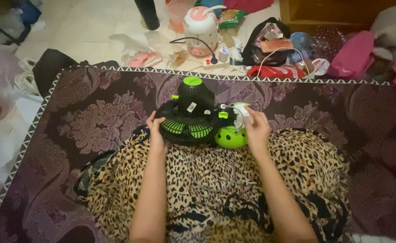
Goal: The person wipes the front grille, blades, and rear housing of a small green and black electric fan using a white cloth. They rotate the fan to access different sides and continue wiping throughout the clip.
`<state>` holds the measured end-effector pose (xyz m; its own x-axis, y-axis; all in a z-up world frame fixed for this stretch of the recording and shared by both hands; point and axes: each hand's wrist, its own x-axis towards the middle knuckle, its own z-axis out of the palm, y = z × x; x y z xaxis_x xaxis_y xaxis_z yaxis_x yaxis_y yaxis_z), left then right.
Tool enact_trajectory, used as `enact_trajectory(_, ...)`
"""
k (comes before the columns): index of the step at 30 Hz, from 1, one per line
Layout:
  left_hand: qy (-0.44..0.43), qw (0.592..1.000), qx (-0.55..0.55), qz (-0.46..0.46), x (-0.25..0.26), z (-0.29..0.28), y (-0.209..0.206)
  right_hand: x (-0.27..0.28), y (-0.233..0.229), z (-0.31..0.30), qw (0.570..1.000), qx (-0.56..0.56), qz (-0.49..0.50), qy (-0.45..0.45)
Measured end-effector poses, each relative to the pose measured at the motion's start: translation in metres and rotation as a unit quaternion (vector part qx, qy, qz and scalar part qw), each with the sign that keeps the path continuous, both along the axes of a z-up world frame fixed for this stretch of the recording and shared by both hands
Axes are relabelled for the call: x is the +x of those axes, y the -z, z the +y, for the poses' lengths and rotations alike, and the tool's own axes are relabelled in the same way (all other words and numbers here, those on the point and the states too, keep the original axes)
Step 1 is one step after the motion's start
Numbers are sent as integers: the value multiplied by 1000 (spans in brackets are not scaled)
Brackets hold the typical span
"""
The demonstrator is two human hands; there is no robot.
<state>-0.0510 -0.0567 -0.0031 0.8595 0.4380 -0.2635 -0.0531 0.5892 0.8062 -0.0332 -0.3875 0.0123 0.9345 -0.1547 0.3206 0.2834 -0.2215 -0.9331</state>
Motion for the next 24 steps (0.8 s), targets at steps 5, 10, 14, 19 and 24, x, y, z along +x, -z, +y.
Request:
enact_trajectory(5, 6, 1000, 10, -9, -2, -1, -3, 5, 12, 18, 993, -101, -65, 4)
enact_trajectory(10, 13, 998, 56, -1, 4, -2, -6, 1, 20, 6, 968, -222, -97, 58)
enact_trajectory(14, 12, 998, 53, -8, 1, -1, -3, -1, 17, -11, 960, -237, -62, 137)
enact_trajectory(19, 23, 998, 62, 0, 1, -2, -10, -1, 1, 7, 995, -91, -35, 20)
enact_trajectory(24, 29, 999, 45, -1, -2, -2, -13, -17, 6, 11, 957, -252, -147, -7)
